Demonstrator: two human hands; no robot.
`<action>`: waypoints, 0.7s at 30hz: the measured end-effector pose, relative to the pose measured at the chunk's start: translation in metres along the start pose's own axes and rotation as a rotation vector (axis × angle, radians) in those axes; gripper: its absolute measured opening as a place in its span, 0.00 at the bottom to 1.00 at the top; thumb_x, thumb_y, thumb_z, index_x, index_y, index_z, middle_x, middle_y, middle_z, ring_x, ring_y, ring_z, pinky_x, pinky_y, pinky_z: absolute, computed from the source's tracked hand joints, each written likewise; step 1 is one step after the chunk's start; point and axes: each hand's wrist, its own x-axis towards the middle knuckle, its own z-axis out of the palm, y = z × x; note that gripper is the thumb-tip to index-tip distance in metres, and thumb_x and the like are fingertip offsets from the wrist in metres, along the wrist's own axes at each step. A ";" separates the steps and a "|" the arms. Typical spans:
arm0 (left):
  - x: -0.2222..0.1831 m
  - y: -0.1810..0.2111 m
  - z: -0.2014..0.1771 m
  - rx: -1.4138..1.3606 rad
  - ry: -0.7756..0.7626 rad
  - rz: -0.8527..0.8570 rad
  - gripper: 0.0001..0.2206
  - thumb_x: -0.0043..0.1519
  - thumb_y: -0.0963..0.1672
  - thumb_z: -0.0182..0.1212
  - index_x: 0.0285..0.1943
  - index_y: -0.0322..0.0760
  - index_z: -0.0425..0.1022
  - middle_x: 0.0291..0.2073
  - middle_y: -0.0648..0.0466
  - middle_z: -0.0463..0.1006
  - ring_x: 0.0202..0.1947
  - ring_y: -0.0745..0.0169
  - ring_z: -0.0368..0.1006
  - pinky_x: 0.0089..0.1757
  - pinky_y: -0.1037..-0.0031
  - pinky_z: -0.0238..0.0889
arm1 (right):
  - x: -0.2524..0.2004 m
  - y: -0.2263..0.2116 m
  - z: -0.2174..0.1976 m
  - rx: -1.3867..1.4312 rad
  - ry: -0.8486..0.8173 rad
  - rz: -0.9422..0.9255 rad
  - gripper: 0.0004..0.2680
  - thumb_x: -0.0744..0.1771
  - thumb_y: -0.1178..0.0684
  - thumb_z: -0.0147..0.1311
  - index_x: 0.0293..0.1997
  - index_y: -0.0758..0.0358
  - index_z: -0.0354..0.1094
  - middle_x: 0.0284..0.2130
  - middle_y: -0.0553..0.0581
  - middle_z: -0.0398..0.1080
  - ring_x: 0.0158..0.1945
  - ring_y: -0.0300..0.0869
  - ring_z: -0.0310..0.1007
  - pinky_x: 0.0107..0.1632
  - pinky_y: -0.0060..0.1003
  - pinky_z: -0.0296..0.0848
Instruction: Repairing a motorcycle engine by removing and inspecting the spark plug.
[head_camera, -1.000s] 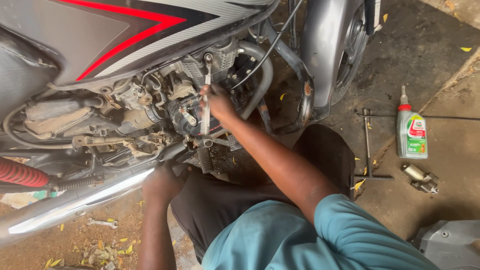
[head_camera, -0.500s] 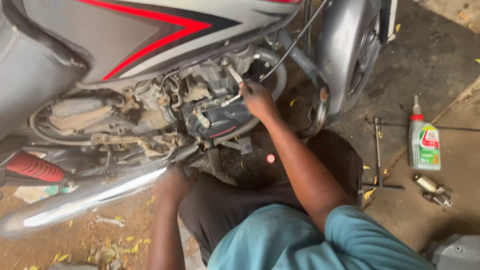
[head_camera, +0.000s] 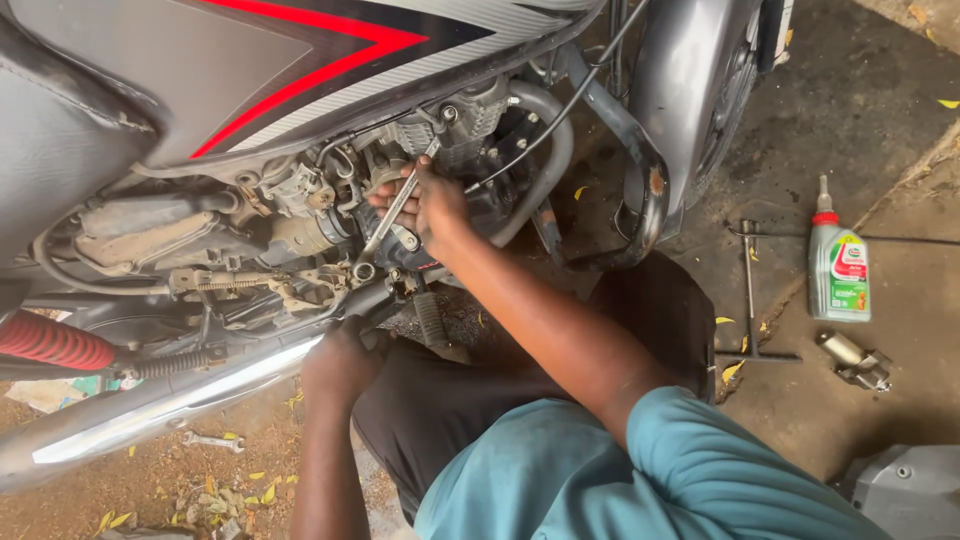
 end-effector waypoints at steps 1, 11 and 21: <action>0.000 0.001 -0.001 -0.002 -0.001 0.003 0.22 0.57 0.56 0.64 0.57 0.50 0.79 0.47 0.43 0.83 0.48 0.39 0.80 0.49 0.53 0.72 | 0.000 -0.003 -0.006 -0.002 0.003 -0.003 0.13 0.73 0.45 0.35 0.48 0.64 0.60 0.30 0.62 0.75 0.36 0.51 0.82 0.38 0.43 0.84; -0.007 0.007 0.003 0.063 0.023 0.046 0.26 0.56 0.58 0.64 0.60 0.51 0.76 0.56 0.42 0.76 0.51 0.37 0.77 0.48 0.51 0.71 | 0.078 -0.020 -0.153 -0.781 -0.046 -0.328 0.11 0.72 0.50 0.42 0.53 0.63 0.68 0.38 0.52 0.76 0.37 0.41 0.77 0.39 0.38 0.79; -0.014 0.011 0.003 0.080 -0.016 0.056 0.25 0.56 0.56 0.64 0.63 0.55 0.75 0.59 0.39 0.72 0.50 0.36 0.77 0.47 0.51 0.72 | 0.004 -0.026 -0.092 -0.697 0.182 -0.329 0.14 0.70 0.40 0.49 0.55 0.58 0.69 0.37 0.53 0.77 0.28 0.42 0.76 0.34 0.43 0.82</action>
